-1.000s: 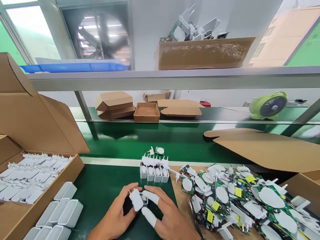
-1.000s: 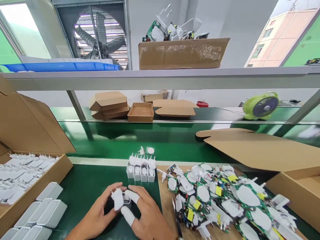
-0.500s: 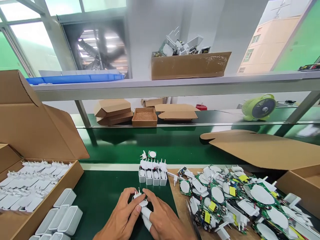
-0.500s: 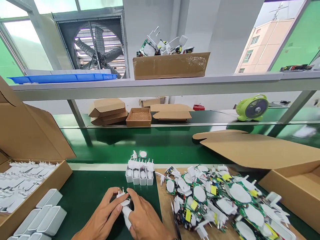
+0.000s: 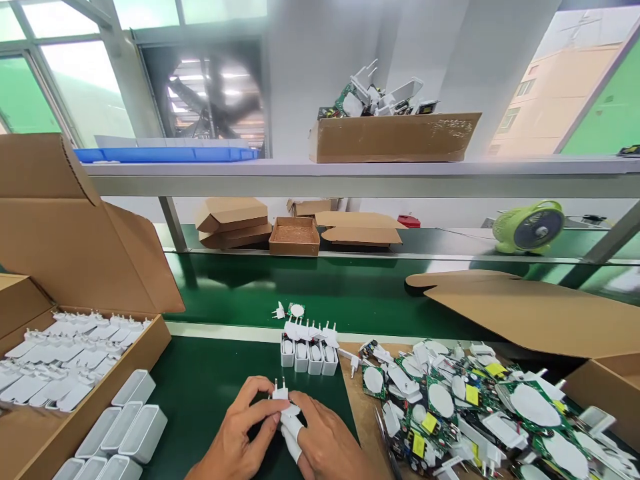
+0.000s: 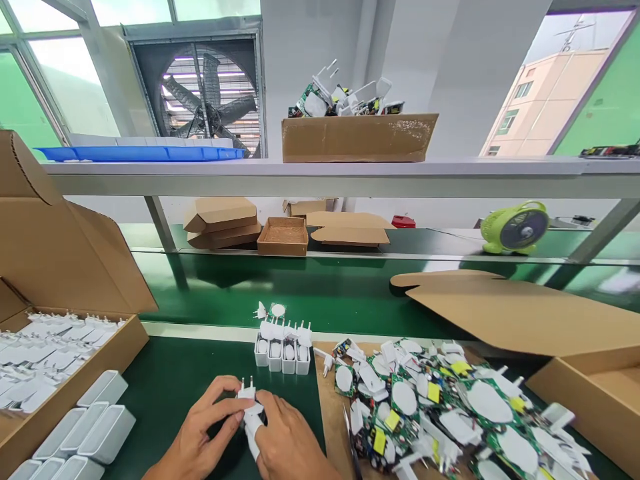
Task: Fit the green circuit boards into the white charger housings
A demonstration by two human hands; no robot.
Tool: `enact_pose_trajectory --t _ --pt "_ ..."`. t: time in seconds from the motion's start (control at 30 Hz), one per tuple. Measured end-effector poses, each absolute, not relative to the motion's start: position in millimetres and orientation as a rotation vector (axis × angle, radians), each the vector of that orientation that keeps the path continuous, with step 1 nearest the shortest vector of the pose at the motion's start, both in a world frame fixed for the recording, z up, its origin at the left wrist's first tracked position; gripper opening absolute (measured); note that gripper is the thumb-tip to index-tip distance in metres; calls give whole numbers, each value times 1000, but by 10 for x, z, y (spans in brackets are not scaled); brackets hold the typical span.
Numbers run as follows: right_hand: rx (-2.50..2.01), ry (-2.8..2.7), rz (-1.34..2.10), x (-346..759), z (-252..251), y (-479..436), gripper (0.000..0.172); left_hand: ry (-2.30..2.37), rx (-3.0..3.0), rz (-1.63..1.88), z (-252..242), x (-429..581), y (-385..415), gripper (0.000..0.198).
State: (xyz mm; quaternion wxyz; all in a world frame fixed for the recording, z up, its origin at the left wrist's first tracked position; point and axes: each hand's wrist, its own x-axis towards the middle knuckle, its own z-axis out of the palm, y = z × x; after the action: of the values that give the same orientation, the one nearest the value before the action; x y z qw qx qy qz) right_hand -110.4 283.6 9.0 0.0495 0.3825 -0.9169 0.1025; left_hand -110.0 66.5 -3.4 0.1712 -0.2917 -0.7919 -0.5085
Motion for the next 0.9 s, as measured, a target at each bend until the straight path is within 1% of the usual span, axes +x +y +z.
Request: enact_pose_trajectory --t 0.1,0.17,0.27,0.3,0.4,0.57,0.63,0.77,0.9 --pt "1155 -2767 366 -1103 58 2834 36 -2258 -755 -1506 -47 -1084 681 30" --pt "1161 -2731 426 -1104 34 2843 33 -2253 -727 -1514 -73 -1093 688 27" --pt "1148 -2692 503 -1102 21 2856 40 -2232 -672 -1494 -100 -1113 701 16" --pt "1137 -2687 528 -1100 25 2858 45 -2236 -626 -1504 -100 -1115 705 16" --pt "1118 -2715 620 -1089 63 2858 53 -2315 -459 -1588 -94 -1103 704 24" --pt "1099 -2666 733 -1056 151 2887 57 -2277 -173 -1661 -84 -1096 651 43" --pt "1065 -2654 785 -1043 173 2901 56 -2269 -120 -1612 -41 -1159 624 46" --pt "1012 -2732 820 -1024 149 2920 46 -2401 -188 -1403 112 -1553 583 40" --pt "950 -2650 894 -1027 51 2930 54 -2491 -224 -1296 149 -2259 558 37"
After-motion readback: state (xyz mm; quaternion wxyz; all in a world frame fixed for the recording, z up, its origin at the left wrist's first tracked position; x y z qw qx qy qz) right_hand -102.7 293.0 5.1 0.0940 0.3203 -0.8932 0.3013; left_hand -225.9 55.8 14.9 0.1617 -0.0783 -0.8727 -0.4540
